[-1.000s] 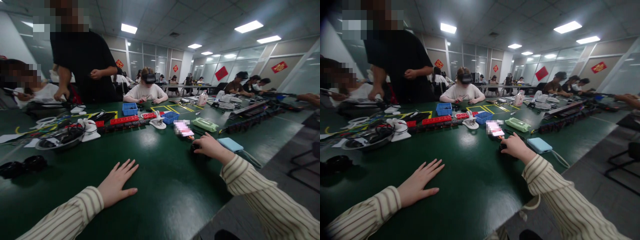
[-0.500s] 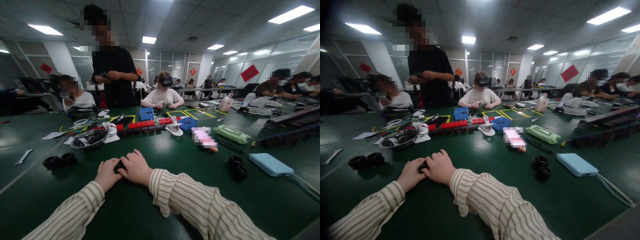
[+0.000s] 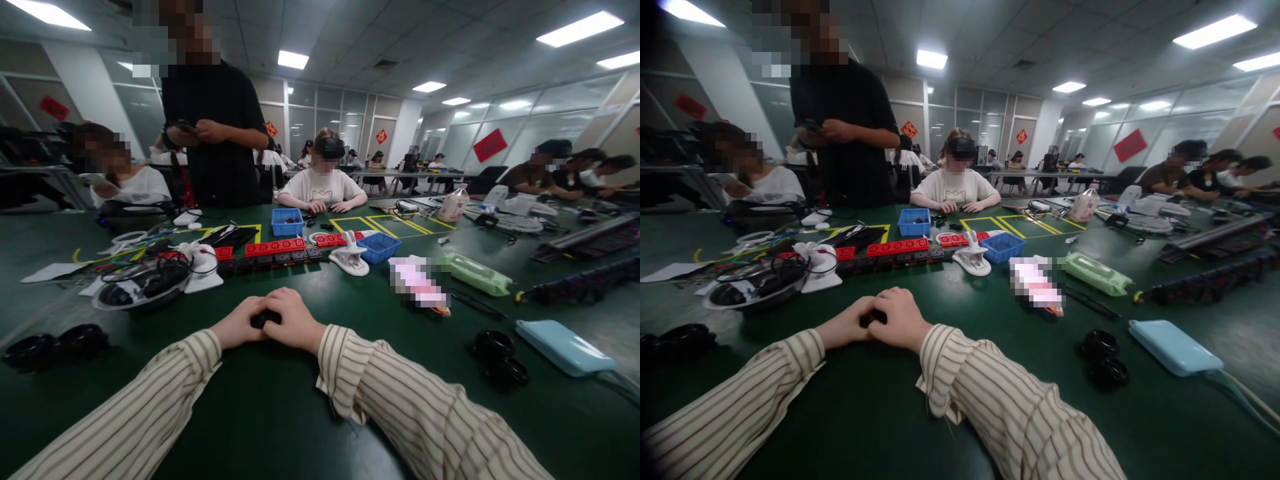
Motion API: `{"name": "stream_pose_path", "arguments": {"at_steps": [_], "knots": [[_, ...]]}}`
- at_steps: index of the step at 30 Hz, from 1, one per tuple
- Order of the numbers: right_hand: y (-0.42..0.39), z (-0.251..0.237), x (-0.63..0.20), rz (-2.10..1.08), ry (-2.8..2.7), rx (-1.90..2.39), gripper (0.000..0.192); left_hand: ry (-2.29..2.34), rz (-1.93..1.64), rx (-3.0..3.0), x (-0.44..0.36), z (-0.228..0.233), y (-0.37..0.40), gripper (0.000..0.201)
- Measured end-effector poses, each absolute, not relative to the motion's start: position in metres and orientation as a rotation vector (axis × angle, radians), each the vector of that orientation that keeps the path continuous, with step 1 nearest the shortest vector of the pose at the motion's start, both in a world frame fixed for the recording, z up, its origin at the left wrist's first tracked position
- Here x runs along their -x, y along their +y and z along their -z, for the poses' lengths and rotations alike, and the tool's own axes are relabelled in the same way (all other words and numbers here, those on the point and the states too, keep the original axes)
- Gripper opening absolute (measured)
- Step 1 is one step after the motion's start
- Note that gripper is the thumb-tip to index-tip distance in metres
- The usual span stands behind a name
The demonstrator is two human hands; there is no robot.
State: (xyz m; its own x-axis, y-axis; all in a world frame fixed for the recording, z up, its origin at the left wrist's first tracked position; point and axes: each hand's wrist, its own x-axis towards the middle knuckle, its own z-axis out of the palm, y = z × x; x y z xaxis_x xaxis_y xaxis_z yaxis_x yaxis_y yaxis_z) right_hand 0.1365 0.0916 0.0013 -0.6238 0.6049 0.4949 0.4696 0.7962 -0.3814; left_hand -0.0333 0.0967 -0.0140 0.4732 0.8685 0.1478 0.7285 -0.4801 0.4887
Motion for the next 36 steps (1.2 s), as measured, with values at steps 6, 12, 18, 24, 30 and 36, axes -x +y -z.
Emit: {"name": "stream_pose_path", "arguments": {"at_steps": [6,12,18,24,30,36], "knots": [[0.083,0.001,-0.137,-0.33,-2.195,0.757,0.028,1.412,-0.584,-2.4,0.036,0.02,0.091,0.061],[0.081,0.005,-0.133,-0.177,-2.085,1.112,0.045,1.813,-0.543,-2.403,0.023,0.016,0.073,0.058],[0.078,0.005,-0.13,-0.104,-2.109,1.206,0.035,2.058,-0.458,-2.306,0.007,0.013,0.058,0.038],[0.076,0.007,-0.133,-0.276,-2.126,1.064,0.017,1.778,-0.579,-2.4,0.019,0.017,0.065,0.036],[0.085,0.016,-0.134,-0.523,-2.09,0.934,0.026,1.556,-0.561,-2.507,0.027,0.023,0.077,0.039],[0.076,0.015,-0.133,-0.342,-1.9,1.07,0.042,1.811,-0.575,-2.389,0.016,0.018,0.063,0.074]]}}
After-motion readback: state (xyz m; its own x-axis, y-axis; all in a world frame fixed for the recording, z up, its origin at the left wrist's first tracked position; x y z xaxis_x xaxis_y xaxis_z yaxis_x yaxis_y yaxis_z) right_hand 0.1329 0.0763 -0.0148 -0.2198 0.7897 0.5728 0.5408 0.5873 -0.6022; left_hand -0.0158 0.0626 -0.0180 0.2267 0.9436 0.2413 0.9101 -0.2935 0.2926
